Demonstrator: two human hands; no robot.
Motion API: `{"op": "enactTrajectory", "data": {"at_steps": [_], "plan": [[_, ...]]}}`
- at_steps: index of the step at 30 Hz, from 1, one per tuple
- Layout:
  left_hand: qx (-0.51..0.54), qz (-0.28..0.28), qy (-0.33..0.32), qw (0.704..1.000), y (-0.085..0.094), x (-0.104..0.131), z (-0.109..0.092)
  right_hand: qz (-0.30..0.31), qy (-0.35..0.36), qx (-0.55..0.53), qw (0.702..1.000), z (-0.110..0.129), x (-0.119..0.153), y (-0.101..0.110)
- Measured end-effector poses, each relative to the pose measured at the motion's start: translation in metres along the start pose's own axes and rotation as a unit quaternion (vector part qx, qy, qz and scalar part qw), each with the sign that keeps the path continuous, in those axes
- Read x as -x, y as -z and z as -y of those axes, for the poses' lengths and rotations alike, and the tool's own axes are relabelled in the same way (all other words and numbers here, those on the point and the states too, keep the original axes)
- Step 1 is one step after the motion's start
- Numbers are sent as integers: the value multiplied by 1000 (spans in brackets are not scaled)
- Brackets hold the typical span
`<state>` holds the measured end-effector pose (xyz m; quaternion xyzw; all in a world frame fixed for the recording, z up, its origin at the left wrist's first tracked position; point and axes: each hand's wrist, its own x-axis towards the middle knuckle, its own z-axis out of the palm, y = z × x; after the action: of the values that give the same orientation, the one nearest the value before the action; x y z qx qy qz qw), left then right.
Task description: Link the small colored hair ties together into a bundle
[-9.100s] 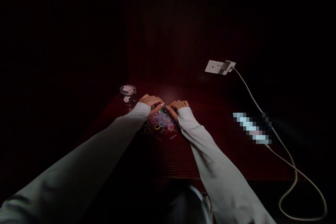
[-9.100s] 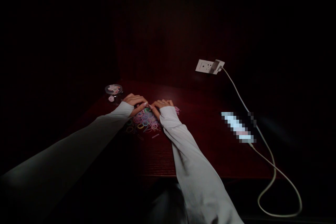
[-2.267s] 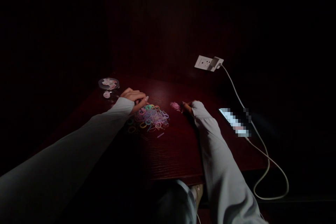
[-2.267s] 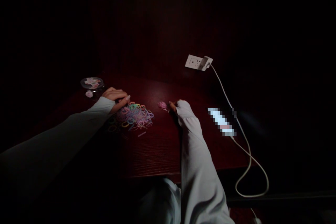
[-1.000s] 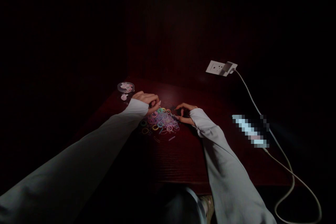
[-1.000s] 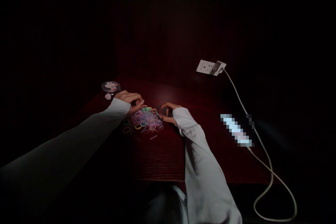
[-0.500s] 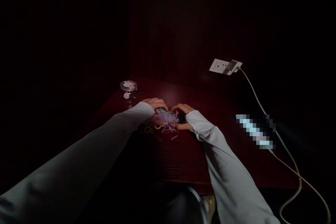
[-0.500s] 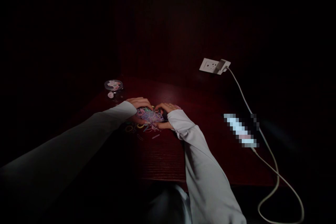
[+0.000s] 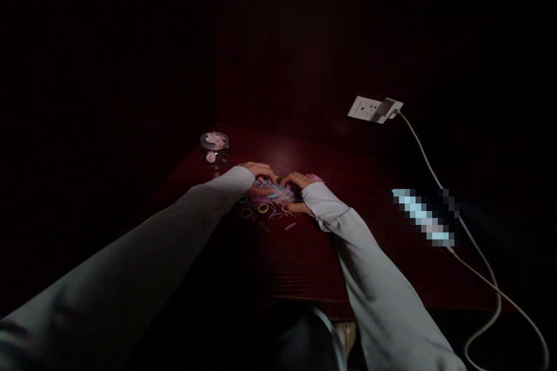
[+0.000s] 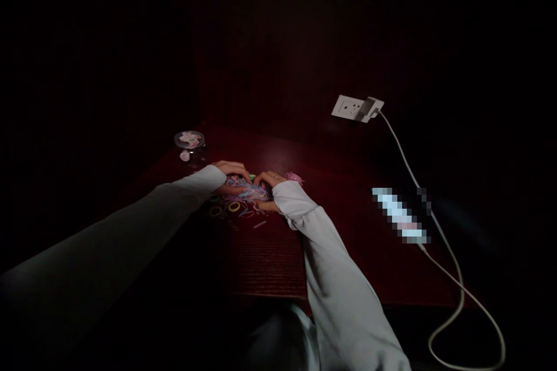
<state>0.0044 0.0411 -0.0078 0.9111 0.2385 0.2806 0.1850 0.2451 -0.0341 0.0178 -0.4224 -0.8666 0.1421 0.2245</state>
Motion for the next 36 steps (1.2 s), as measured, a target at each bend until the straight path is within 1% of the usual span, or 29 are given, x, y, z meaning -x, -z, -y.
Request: {"op": "enactTrajectory", "data": {"at_steps": [3, 7, 9, 11, 13, 15, 18, 21, 23, 26, 29, 31, 33, 36], "plan": [[19, -18, -5, 1000, -5, -3, 7, -5, 10, -16, 1000, 1, -1, 1], [33, -66, -14, 997, -10, -7, 11, -31, -9, -38, 999, 4, -3, 2], [33, -78, -18, 996, -10, -7, 11, -53, -24, -60, 997, 6, -3, 1], [31, -85, -3, 996, -8, -6, 9, -67, -39, -91, 993, 7, -3, -1], [33, -91, 21, 995, -6, -5, 7, -72, -54, -123, 988, 6, -3, -4], [45, -96, 29, 994, -5, -4, 4, -72, -61, -147, 985, 2, -4, -8], [63, -105, 12, 992, -3, -2, 1, -75, -55, -160, 983, -4, -6, -13], [59, -108, -6, 992, -2, -1, -1, -88, -46, -154, 983, -3, -5, -10], [45, -109, -1, 993, 0, -1, -2, -94, -38, -137, 985, 4, -3, -2], [17, -112, 26, 993, 1, -2, -5, -110, -21, -93, 989, 15, 1, 11], [-3, -113, 30, 993, 2, -2, -7, -126, 7, -57, 990, 22, 2, 17], [-11, -119, 25, 993, 3, -1, -8, -128, 32, -40, 990, 24, 0, 14], [-21, -126, 20, 992, 4, -1, -9, -115, 65, -21, 991, 25, -3, 6], [-42, -125, 2, 991, 7, 0, -13, -59, 117, 0, 991, 30, -6, -6]]}}
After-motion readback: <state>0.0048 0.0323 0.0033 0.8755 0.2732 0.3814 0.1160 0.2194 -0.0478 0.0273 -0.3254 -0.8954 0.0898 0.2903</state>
